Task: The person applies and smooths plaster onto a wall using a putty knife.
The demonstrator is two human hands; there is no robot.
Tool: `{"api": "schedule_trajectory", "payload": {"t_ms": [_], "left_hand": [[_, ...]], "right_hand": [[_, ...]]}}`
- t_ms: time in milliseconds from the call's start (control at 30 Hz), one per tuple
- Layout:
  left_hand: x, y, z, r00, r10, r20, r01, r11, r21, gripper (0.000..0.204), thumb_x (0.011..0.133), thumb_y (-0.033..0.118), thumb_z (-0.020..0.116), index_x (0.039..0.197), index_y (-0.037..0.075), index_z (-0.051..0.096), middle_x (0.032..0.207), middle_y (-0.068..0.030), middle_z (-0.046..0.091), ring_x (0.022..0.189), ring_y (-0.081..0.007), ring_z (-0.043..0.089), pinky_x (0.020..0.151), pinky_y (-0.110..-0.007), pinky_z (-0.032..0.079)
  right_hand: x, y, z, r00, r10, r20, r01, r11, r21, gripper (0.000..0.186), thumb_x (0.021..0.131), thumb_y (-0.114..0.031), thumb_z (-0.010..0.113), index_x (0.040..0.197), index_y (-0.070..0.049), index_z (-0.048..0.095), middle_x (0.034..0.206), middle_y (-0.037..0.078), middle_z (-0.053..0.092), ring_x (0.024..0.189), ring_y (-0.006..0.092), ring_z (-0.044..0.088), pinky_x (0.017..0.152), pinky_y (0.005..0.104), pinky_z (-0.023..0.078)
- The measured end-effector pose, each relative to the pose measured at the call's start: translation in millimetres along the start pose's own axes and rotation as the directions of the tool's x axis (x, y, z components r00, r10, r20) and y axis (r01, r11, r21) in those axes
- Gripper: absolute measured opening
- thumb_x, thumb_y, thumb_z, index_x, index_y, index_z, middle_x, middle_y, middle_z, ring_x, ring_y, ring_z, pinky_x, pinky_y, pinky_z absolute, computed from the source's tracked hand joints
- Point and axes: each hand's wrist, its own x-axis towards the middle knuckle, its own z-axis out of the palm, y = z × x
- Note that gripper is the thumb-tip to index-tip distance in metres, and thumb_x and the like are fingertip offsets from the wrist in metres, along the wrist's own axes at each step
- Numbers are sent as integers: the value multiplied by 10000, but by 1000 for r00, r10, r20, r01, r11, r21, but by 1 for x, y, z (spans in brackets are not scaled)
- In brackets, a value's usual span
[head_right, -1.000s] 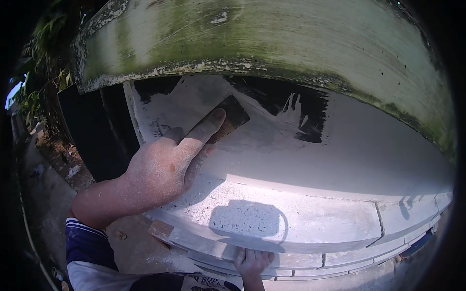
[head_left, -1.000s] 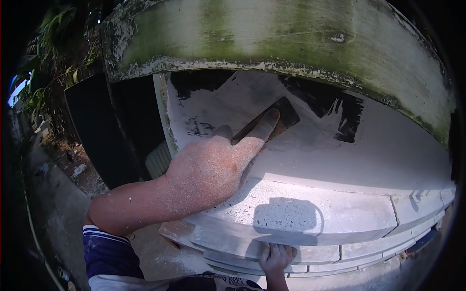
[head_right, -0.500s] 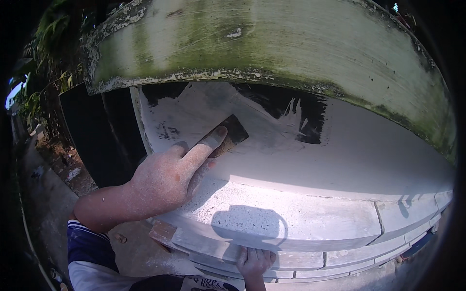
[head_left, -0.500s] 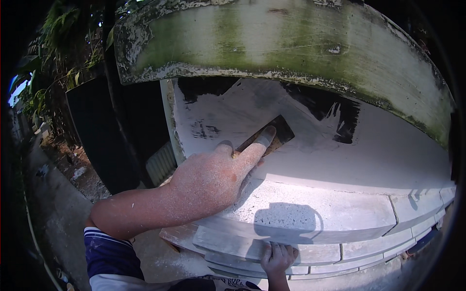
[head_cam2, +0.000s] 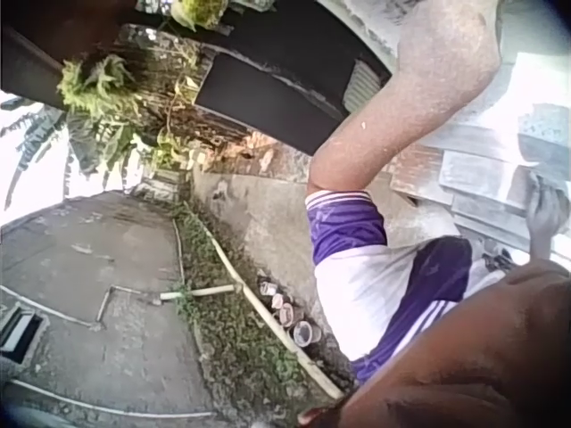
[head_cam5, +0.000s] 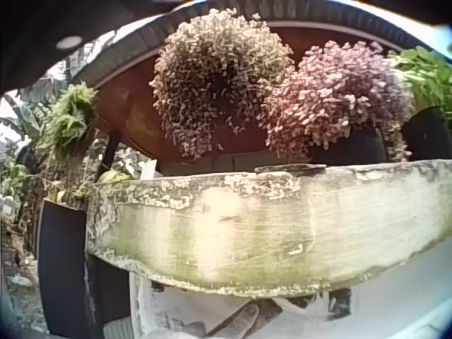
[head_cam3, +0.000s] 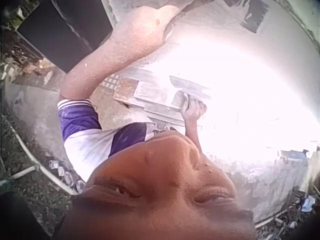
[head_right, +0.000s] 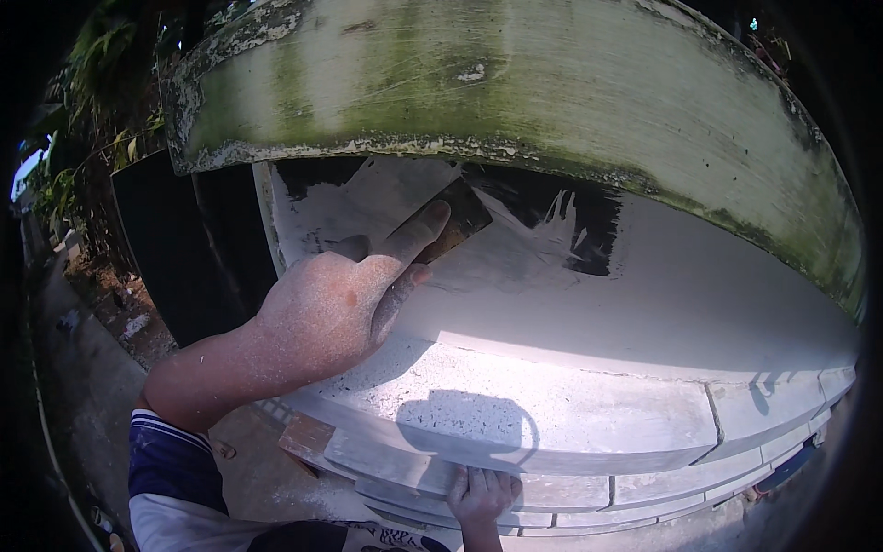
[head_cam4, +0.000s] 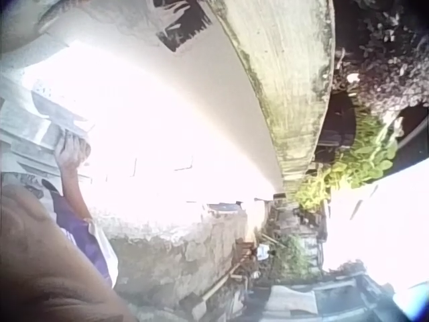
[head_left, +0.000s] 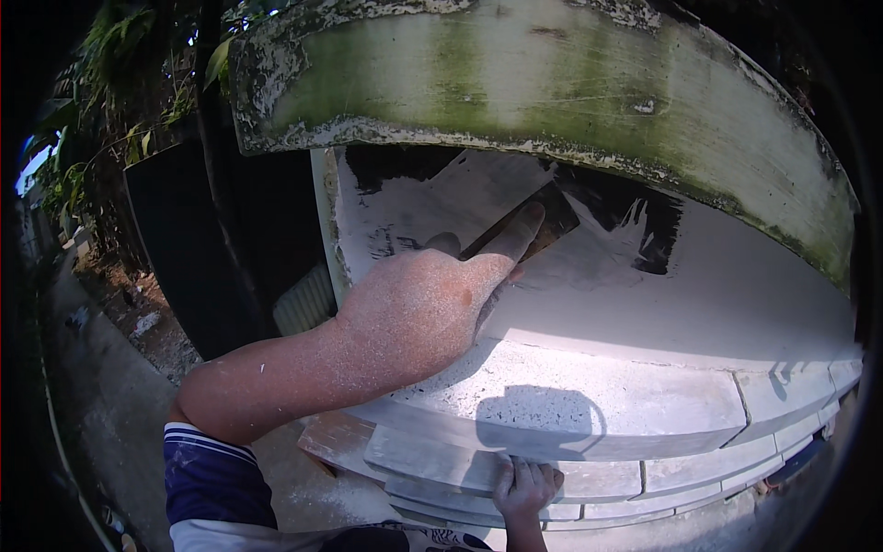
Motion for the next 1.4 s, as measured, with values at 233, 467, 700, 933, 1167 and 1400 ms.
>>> {"api": "schedule_trajectory", "payload": {"t_ms": [233, 467, 700, 933, 1167, 1400], "left_hand": [[-3, 4, 2, 999, -21, 37, 19, 999, 45, 361, 1061, 294, 590, 1372, 112, 569, 677, -216, 674, 616, -390, 712, 577, -502, 584], [-19, 16, 8, 999, 24, -26, -23, 999, 32, 359, 988, 147, 589, 1332, 44, 582, 777, -218, 704, 715, -348, 756, 653, -482, 626], [4, 11, -4, 1000, -8, -29, 8, 1000, 4, 349, 1037, 245, 618, 1319, 45, 573, 653, -218, 656, 633, -405, 712, 604, -519, 584], [-9, 7, 1, 989, 87, -119, -84, 996, 28, 358, 1042, 237, 614, 1318, 13, 566, 661, -217, 663, 620, -410, 708, 605, -522, 582], [-14, 4, 5, 996, 26, -83, -23, 999, 29, 550, 1058, 256, 585, 1554, 95, 412, 662, -223, 662, 623, -407, 712, 614, -530, 595], [6, 16, -11, 997, -70, -18, 69, 997, -36, 352, 1053, 245, 589, 1348, 56, 562, 661, -235, 661, 635, -419, 717, 622, -533, 604]], "right_hand": [[-5, 0, 3, 1000, 3, -15, -3, 1000, 2, 245, 916, -266, 683, 953, -61, 813, 888, 75, 785, 910, 288, 714, 848, 434, 411], [0, -3, -2, 999, -20, -36, 20, 1000, -3, 243, 912, -266, 684, 932, -61, 812, 842, 64, 771, 821, 268, 689, 823, 436, 407], [-1, -1, 1, 999, -26, -45, 25, 1000, -5, 240, 910, -267, 679, 919, -64, 808, 812, 52, 762, 753, 256, 663, 814, 434, 403], [-5, 1, 5, 998, -32, -61, 32, 999, -7, 242, 899, -267, 680, 927, -64, 808, 832, 57, 772, 767, 253, 672, 821, 434, 407], [-3, 0, 1, 1000, -5, -7, 5, 1000, -2, 238, 894, -261, 680, 943, -72, 816, 853, 58, 779, 813, 262, 689, 833, 436, 407], [-4, 0, 3, 1000, 15, 4, -15, 1000, -8, 233, 885, -266, 691, 945, -83, 821, 857, 55, 782, 885, 267, 710, 884, 443, 415]]}}
